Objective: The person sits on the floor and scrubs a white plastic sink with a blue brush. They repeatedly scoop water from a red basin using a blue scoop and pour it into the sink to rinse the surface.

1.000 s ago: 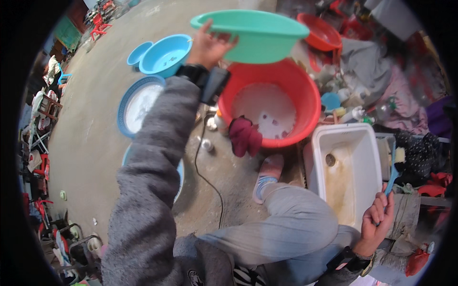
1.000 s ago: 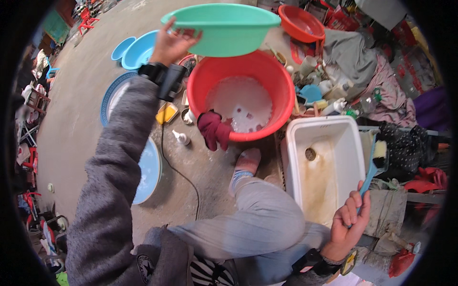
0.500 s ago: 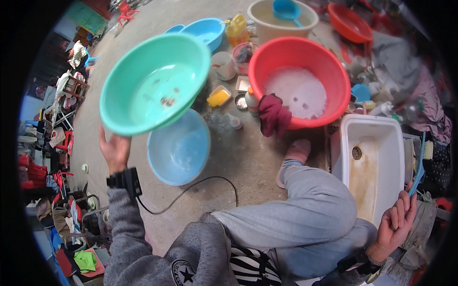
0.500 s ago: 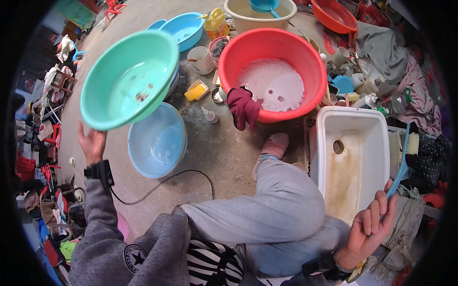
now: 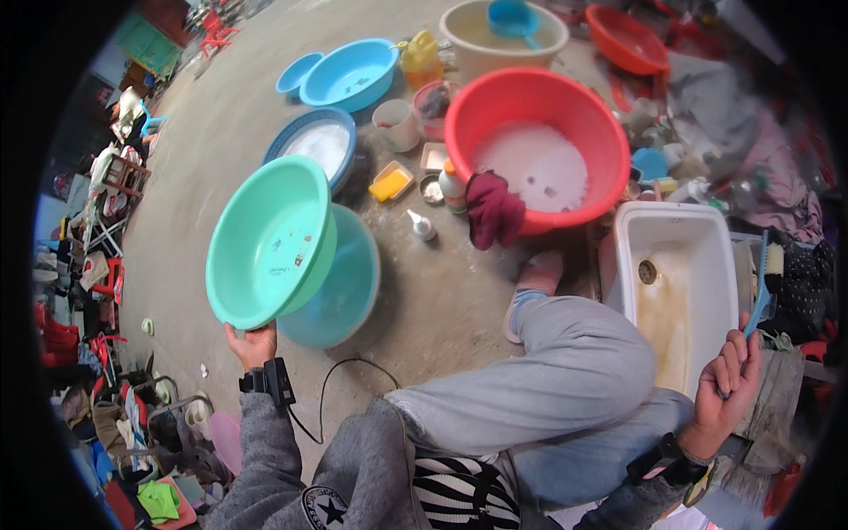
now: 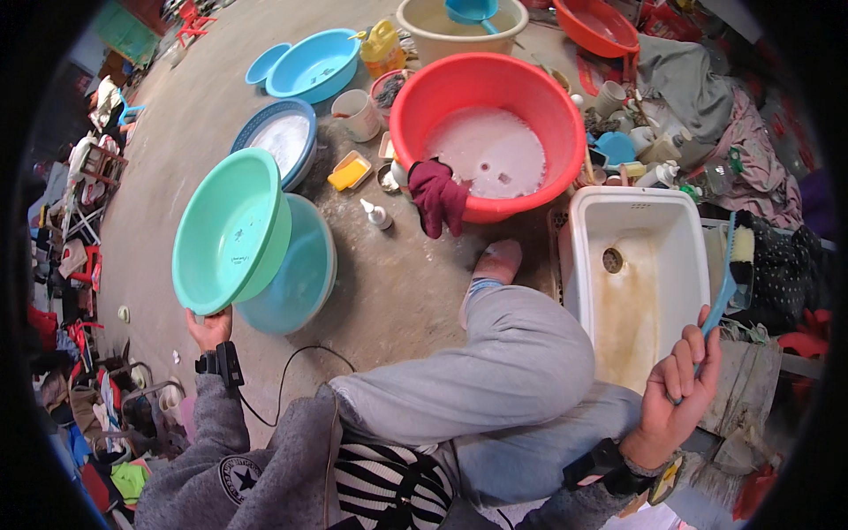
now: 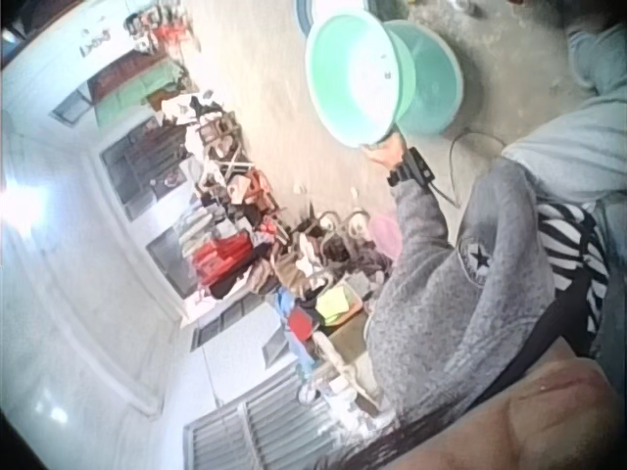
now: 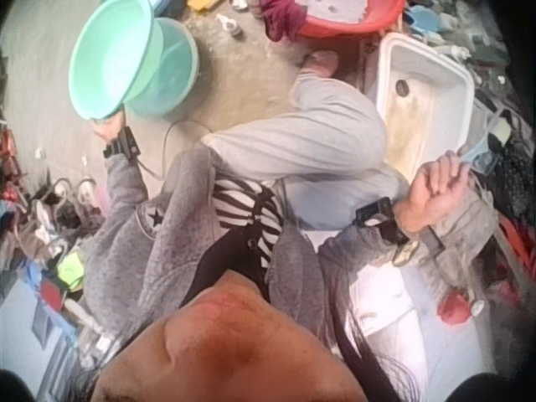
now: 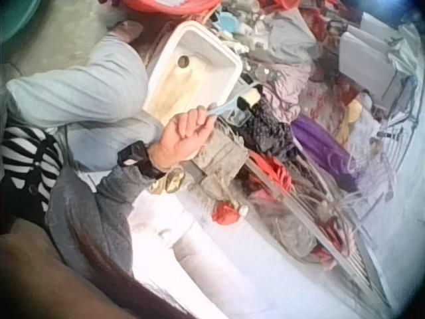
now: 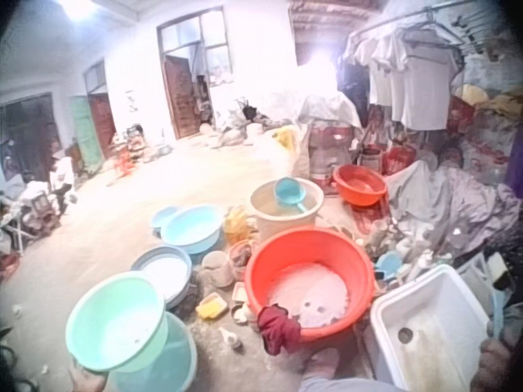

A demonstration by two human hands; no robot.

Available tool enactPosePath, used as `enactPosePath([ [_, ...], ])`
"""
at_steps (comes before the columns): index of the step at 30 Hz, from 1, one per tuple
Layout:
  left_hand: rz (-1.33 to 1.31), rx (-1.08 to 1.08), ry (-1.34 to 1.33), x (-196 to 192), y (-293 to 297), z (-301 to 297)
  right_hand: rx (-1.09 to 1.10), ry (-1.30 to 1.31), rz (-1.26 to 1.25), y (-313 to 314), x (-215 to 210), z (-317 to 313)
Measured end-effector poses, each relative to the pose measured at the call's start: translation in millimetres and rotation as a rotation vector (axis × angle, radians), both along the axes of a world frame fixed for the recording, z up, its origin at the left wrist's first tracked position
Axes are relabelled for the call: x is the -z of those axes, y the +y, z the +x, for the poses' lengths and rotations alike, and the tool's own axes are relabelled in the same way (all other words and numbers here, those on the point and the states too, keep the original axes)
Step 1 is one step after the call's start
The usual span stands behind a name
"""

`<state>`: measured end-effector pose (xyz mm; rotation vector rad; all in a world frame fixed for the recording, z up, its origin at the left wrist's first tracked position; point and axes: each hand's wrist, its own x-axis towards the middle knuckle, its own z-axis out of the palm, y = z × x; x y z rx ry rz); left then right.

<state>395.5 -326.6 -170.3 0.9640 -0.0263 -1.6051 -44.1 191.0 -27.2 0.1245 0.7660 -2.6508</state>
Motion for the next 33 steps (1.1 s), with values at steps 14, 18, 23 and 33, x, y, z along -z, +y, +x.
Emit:
enactPosePath([
  [14, -0.296, 0.535, 0.313, -38, -35, -235, 0.113, -0.074, 0.027, -16, -9, 12],
  [18, -0.346, 0.697, 0.378, -49, -39, -345, 0.146, -0.082, 0.054, -15, -9, 12],
  [23, -0.294, 0.794, 0.404, -57, -26, -450, 0.166, -0.090, 0.068, -12, -9, 12],
  [33, -0.338, 1.230, 0.399, -16, -27, -359, 0.135, -0.055, 0.061, -5, -12, 12],
])
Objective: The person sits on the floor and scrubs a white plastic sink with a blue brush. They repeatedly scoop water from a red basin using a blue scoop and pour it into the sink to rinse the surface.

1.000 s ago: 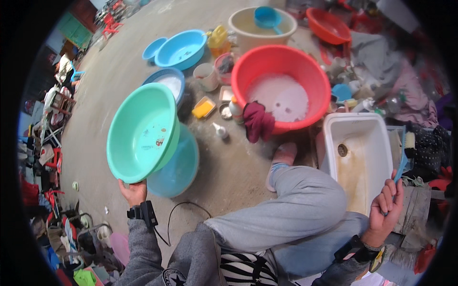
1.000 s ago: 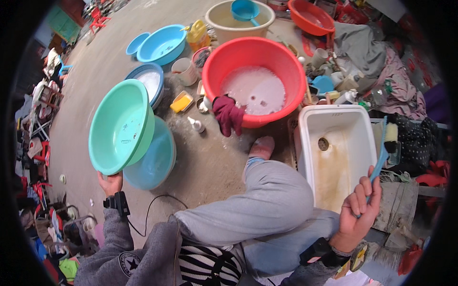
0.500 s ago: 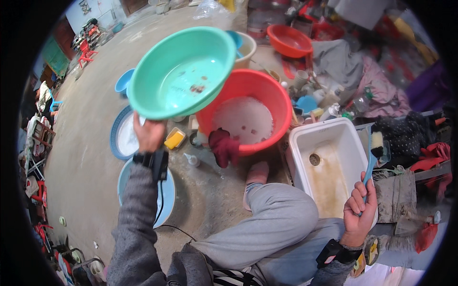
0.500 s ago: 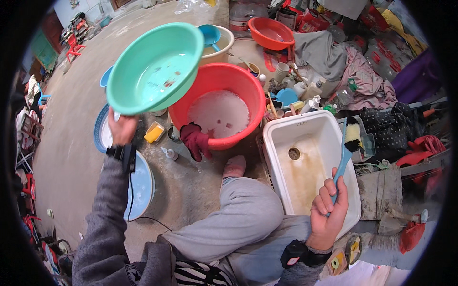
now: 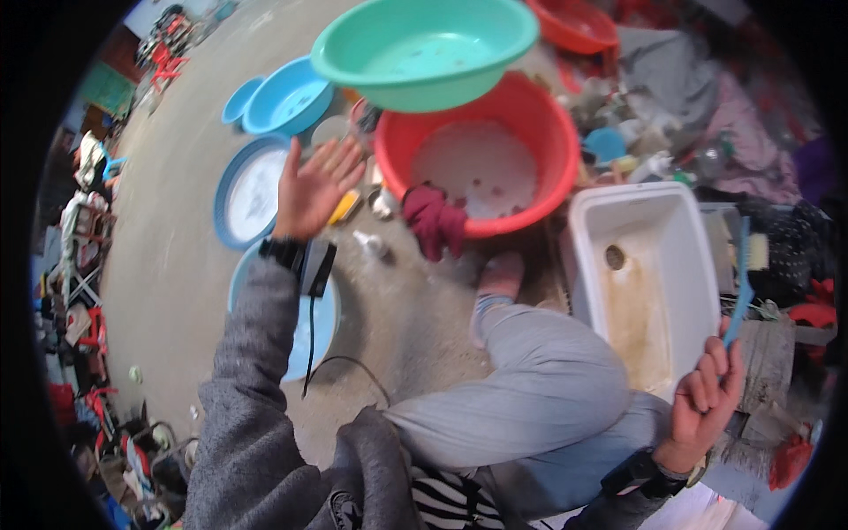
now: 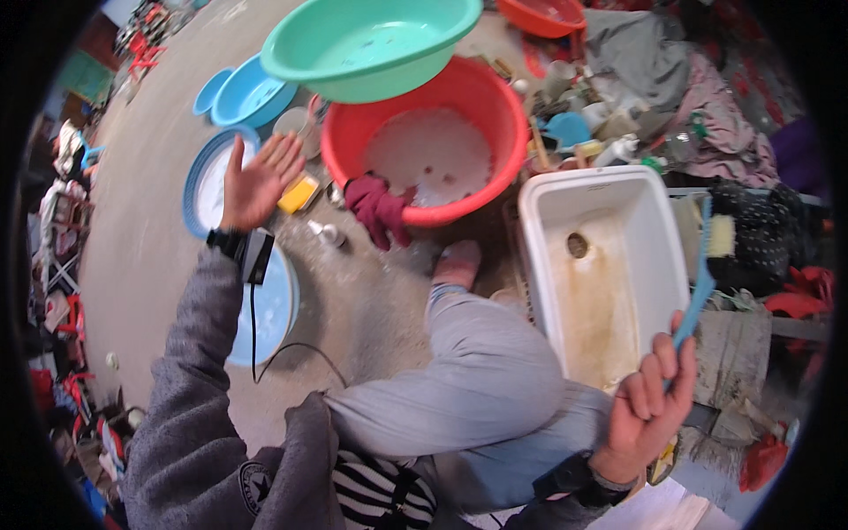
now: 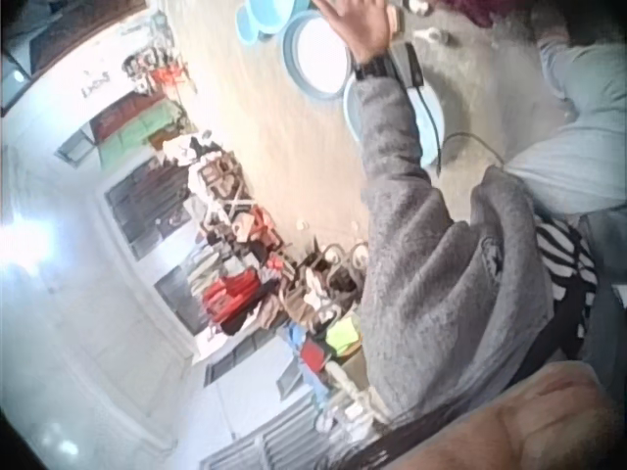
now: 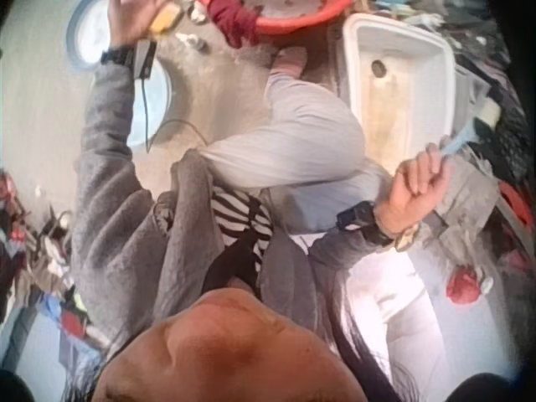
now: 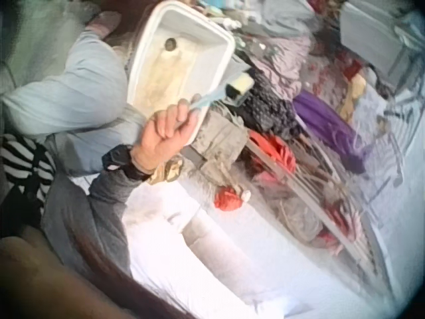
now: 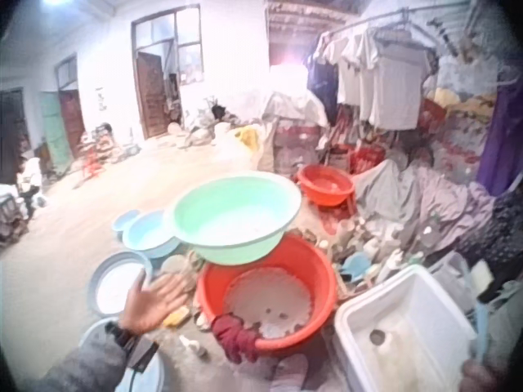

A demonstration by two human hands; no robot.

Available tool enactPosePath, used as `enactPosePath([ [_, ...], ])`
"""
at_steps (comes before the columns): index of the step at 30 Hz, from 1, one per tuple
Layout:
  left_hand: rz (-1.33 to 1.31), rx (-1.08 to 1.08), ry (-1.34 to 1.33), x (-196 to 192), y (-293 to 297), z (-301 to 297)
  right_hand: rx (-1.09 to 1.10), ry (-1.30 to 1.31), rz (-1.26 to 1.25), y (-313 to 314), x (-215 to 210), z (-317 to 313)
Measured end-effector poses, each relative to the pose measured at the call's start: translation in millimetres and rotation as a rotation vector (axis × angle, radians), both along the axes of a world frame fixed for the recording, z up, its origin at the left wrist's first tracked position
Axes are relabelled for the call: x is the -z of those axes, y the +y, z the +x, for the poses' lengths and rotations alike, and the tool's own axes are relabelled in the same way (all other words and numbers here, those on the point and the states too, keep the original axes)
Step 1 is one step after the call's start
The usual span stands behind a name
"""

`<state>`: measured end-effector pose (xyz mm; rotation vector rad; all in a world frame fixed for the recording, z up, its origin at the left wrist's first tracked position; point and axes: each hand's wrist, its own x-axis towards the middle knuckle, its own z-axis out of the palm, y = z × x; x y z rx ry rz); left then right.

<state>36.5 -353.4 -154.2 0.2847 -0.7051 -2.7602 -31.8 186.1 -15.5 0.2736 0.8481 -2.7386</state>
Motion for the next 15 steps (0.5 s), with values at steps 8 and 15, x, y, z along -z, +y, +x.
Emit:
enactPosePath([
  [8, 0.752, -0.765, -1.077, 164, 87, 400, -0.064, 0.012, -0.019, 5, 0, -2],
  [15, 0.690, -0.876, -0.811, 214, 95, 400, -0.108, -0.007, 0.013, -1, 4, -8],
])
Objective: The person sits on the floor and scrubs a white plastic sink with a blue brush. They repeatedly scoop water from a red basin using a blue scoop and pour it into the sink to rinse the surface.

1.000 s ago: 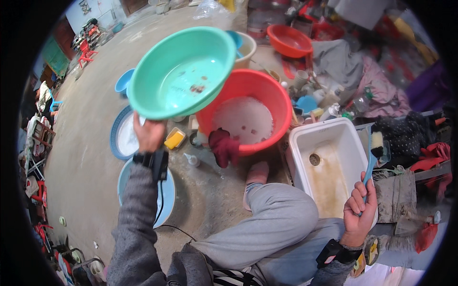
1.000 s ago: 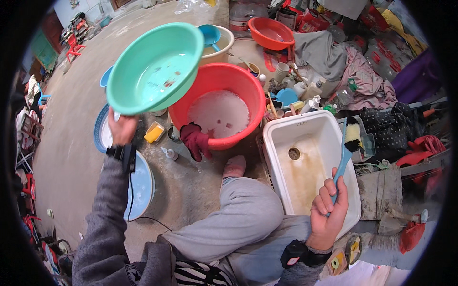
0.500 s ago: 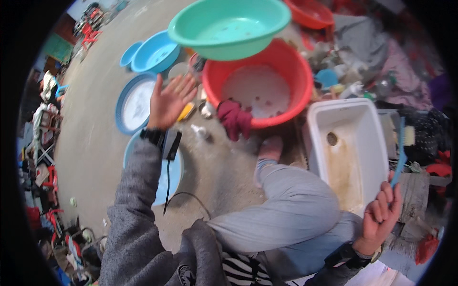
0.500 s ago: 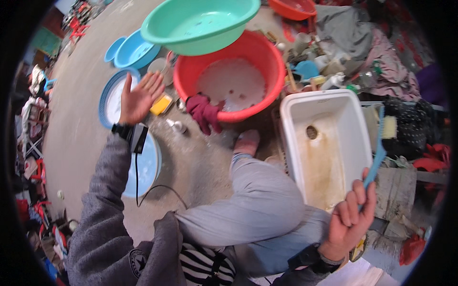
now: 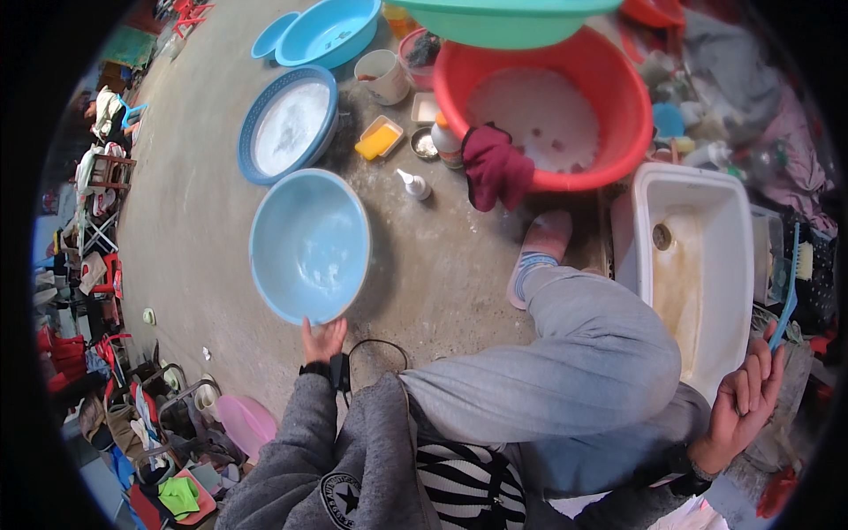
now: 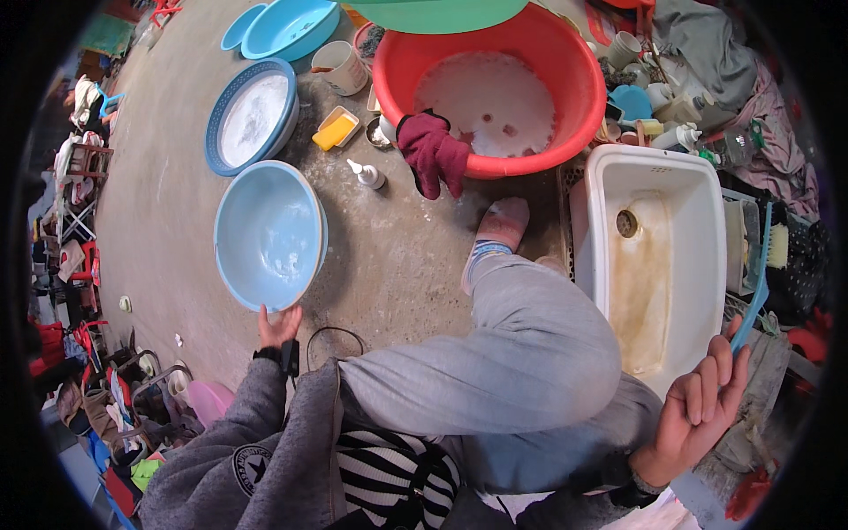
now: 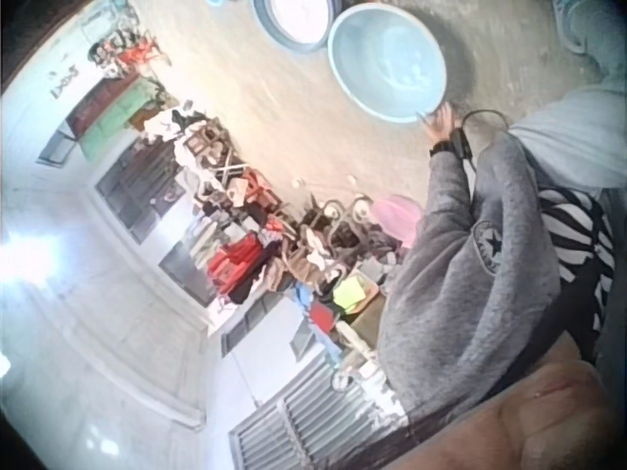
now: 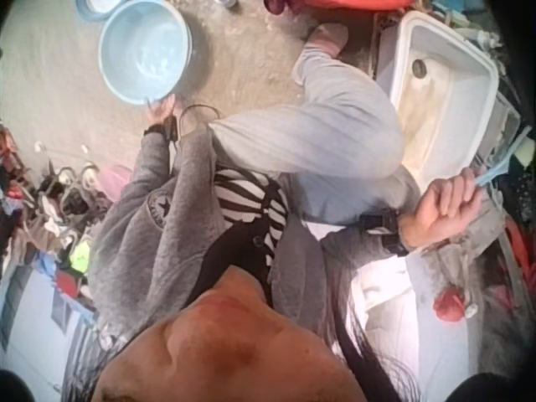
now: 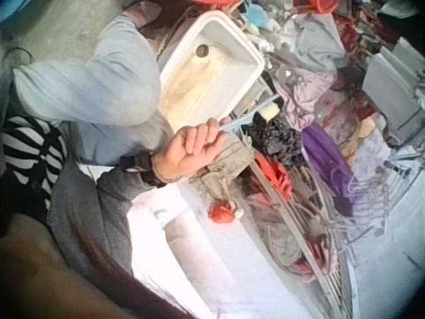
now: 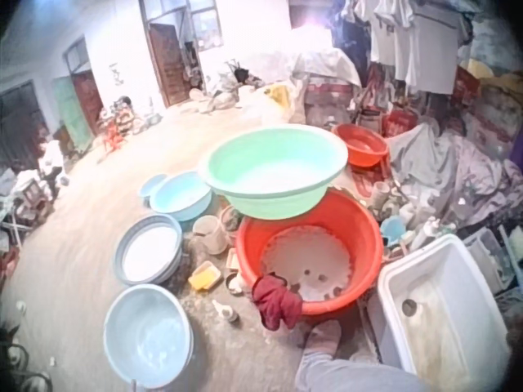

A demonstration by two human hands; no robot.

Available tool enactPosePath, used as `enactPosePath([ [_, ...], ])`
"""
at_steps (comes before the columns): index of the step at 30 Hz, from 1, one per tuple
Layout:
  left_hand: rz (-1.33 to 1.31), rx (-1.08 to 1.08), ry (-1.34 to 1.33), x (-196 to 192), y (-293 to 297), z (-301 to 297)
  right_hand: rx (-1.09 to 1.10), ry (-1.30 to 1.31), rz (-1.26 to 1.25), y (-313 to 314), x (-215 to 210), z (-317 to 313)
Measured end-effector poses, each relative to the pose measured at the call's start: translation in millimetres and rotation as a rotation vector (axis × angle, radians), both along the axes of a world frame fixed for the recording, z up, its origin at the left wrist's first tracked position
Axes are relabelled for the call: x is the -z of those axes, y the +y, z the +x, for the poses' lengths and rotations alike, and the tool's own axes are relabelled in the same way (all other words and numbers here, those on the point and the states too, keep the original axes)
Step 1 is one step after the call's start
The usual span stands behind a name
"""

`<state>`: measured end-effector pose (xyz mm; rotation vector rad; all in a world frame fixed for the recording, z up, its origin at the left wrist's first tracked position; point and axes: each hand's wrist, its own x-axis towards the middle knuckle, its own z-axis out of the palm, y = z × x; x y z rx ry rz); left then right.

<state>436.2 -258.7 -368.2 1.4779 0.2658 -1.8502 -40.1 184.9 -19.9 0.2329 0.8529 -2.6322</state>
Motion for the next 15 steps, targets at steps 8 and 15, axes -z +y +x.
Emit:
enactPosePath([
  [8, -0.269, 0.028, -0.079, -11, -12, -51, 0.014, 0.029, -0.017, 6, 2, 2],
  [15, -0.383, 0.143, -0.171, -71, -44, -19, -0.066, 0.056, -0.066, 13, 3, 1],
])
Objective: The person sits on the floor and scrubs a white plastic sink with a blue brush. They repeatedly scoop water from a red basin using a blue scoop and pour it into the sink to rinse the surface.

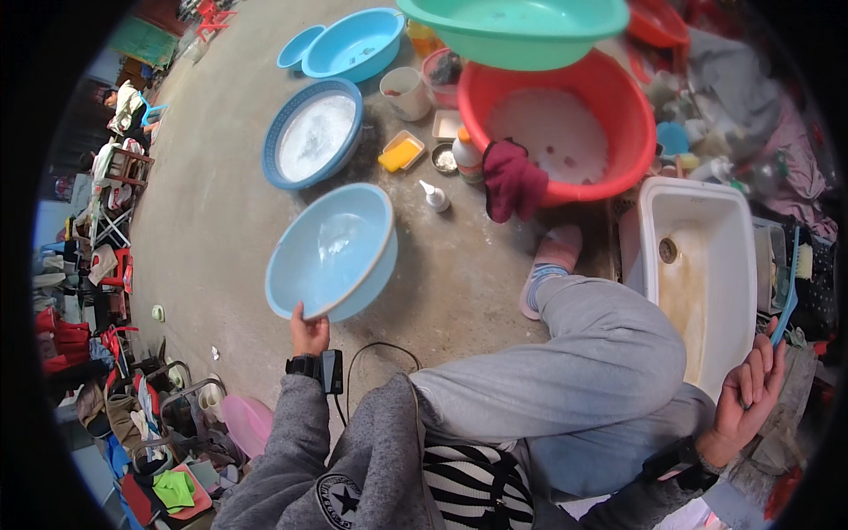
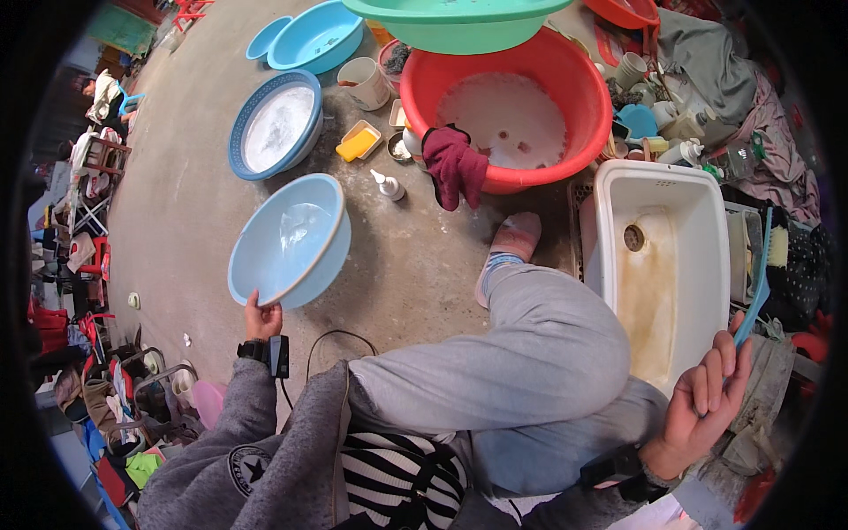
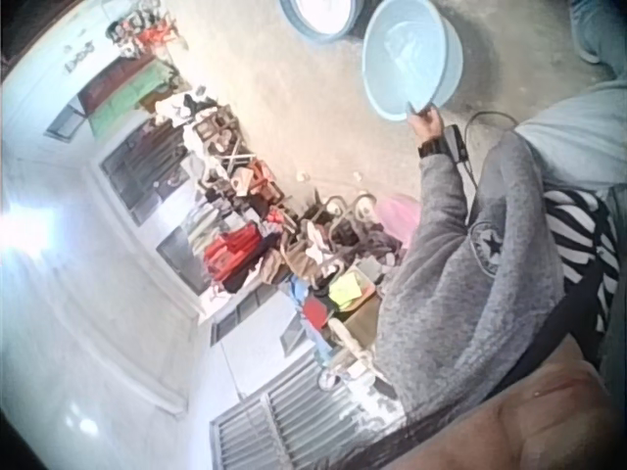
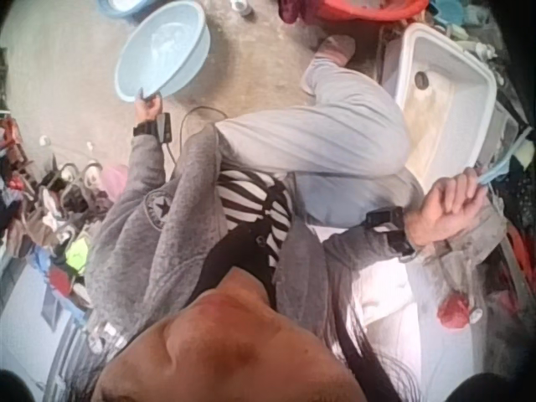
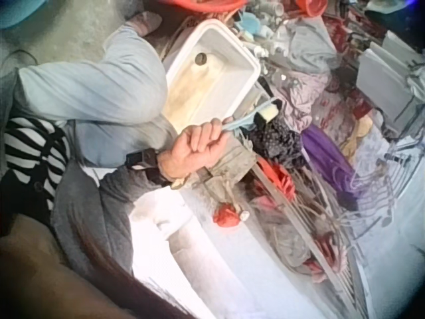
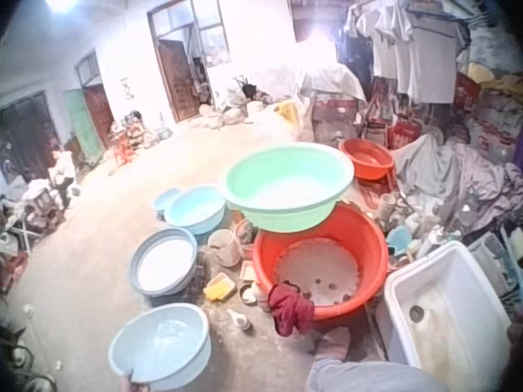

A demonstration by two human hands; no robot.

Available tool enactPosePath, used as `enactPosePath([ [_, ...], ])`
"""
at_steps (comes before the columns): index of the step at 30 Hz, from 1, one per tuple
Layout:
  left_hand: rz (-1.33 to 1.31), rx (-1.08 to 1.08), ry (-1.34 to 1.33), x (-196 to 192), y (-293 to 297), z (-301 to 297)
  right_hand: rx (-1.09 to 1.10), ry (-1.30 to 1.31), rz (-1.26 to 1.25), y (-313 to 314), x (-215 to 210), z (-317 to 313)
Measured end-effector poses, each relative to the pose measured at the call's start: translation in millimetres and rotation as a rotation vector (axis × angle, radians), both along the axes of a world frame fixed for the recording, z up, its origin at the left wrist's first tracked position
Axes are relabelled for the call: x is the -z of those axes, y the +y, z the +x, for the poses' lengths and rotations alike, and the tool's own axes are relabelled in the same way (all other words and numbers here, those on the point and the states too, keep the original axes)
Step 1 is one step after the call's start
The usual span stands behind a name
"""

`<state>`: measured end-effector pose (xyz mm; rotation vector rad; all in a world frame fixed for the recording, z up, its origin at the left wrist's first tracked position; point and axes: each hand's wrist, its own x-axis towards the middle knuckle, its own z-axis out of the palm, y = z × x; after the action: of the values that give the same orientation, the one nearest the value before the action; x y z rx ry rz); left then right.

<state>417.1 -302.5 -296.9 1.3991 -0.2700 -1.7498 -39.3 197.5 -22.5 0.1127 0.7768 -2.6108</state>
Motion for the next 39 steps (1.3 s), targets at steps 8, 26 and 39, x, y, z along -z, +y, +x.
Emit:
enactPosePath([
  [8, 0.098, -0.192, 0.163, -5, 59, -7, -0.009, 0.020, -0.004, 6, 5, -2],
  [26, -0.433, 0.176, -0.126, -99, -51, -16, -0.009, 0.051, 0.079, 6, 17, -6],
  [39, 0.150, 0.002, 0.059, -48, 16, 16, -0.020, 0.057, 0.093, 3, 15, -6],
])
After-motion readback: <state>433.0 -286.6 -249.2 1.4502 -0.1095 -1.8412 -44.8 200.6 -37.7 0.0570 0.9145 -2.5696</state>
